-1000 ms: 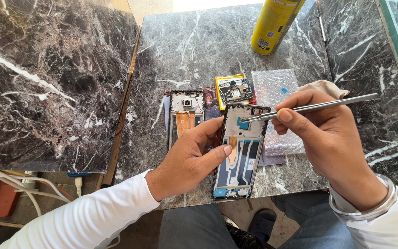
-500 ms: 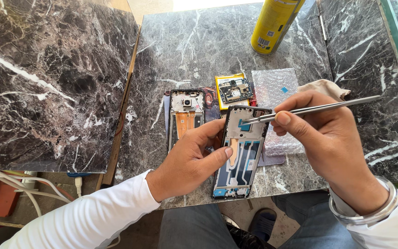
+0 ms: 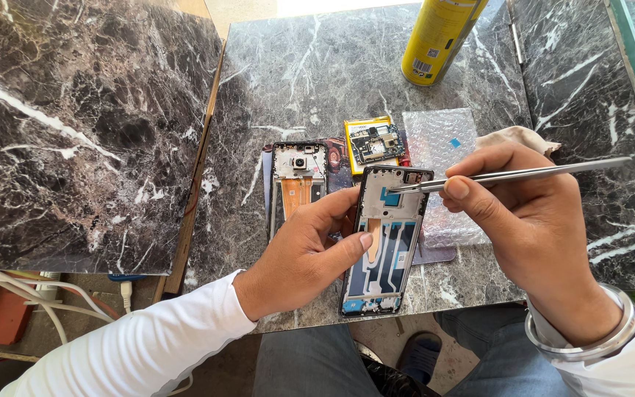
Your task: The person cleans a small component with a cloth, then uses tweezers to remove and place small parts inside a disassembled smartphone chassis. They also use a compressed air can to blow out debris from the camera module area.
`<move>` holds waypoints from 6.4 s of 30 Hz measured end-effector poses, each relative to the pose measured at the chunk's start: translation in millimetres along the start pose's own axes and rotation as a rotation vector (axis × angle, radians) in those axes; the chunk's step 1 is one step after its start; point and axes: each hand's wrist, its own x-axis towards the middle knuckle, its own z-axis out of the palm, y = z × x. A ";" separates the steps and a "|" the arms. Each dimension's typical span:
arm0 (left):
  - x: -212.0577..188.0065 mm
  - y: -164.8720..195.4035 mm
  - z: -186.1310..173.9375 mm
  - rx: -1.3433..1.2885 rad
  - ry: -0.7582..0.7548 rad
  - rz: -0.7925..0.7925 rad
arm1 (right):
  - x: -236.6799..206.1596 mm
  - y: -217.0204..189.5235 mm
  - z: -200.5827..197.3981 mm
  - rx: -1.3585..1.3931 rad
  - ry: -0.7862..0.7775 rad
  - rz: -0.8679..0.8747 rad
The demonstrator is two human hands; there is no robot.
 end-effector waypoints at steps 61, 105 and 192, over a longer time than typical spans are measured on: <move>-1.1 2.4 2.2 -0.019 -0.009 -0.003 | 4.9 3.2 -2.0 -0.007 -0.026 0.143; 12.2 -1.7 -17.5 -0.286 0.379 0.059 | 17.1 -11.0 -11.3 -0.760 0.034 0.037; 22.6 5.4 -54.5 0.021 0.057 -0.060 | -2.1 -1.5 -11.9 -0.130 0.076 0.002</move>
